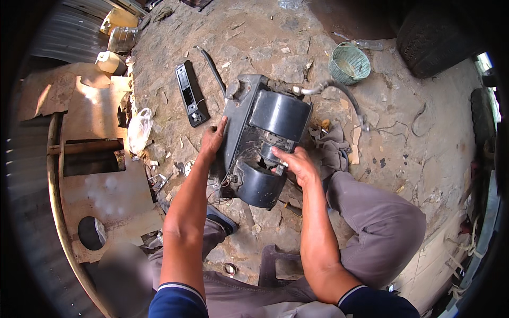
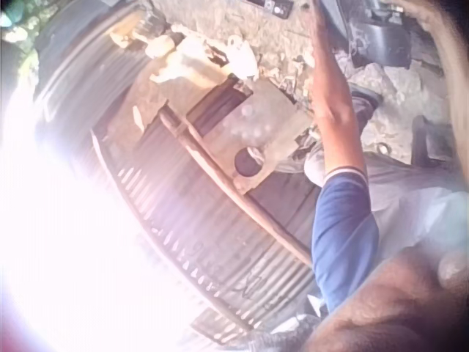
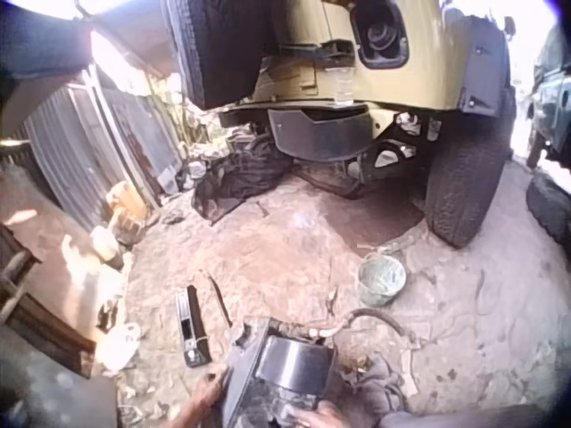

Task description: The person manipulates a blower motor assembly while sitting on the ground, using a screwdriver and wiping the components with a cloth.

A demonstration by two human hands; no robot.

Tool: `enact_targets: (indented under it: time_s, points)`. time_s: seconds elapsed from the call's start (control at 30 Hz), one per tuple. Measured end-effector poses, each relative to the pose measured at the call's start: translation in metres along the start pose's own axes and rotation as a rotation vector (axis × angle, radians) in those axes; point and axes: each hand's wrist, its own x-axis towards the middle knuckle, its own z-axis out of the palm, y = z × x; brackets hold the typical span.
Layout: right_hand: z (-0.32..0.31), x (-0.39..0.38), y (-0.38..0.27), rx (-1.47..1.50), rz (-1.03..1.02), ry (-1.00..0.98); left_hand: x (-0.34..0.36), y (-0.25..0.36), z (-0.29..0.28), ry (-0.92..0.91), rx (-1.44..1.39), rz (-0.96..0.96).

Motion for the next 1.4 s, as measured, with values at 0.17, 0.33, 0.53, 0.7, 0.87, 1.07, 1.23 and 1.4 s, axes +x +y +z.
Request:
enact_targets:
  time_s: [0.17, 0.33, 0.53, 0.7, 0.87, 1.07, 1.23, 1.4]
  points:
    - [0.001, -0.029, -0.080, -0.401, -0.067, -0.025, -0.060, -0.011, 0.026, -0.006, -0.539, -0.081]
    - [0.046, -0.060, -0.139, -0.984, -0.088, -0.110, -0.110, -0.034, 0.061, -0.065, -1.063, -0.047]
    - [0.092, -0.029, -0.159, -1.615, -0.176, -0.323, -0.157, -0.055, 0.101, -0.176, -1.105, -0.026]
    - [0.141, -0.039, -0.158, -1.769, -0.044, -0.433, -0.175, -0.078, 0.128, -0.239, -1.124, -0.089]
    - [0.170, -0.034, -0.149, -2.044, -0.112, -0.502, -0.174, -0.094, 0.151, -0.288, -1.143, -0.086]
    - [0.182, 0.013, -0.128, -2.196, -0.210, -0.626, -0.150, -0.104, 0.171, -0.300, -1.205, -0.074]
    - [0.190, 0.054, -0.106, -2.248, -0.201, -0.740, -0.129, -0.117, 0.192, -0.386, -1.256, -0.201]
    - [0.187, 0.085, -0.086, -2.277, -0.144, -0.755, -0.116, -0.124, 0.199, -0.456, -1.292, -0.257]
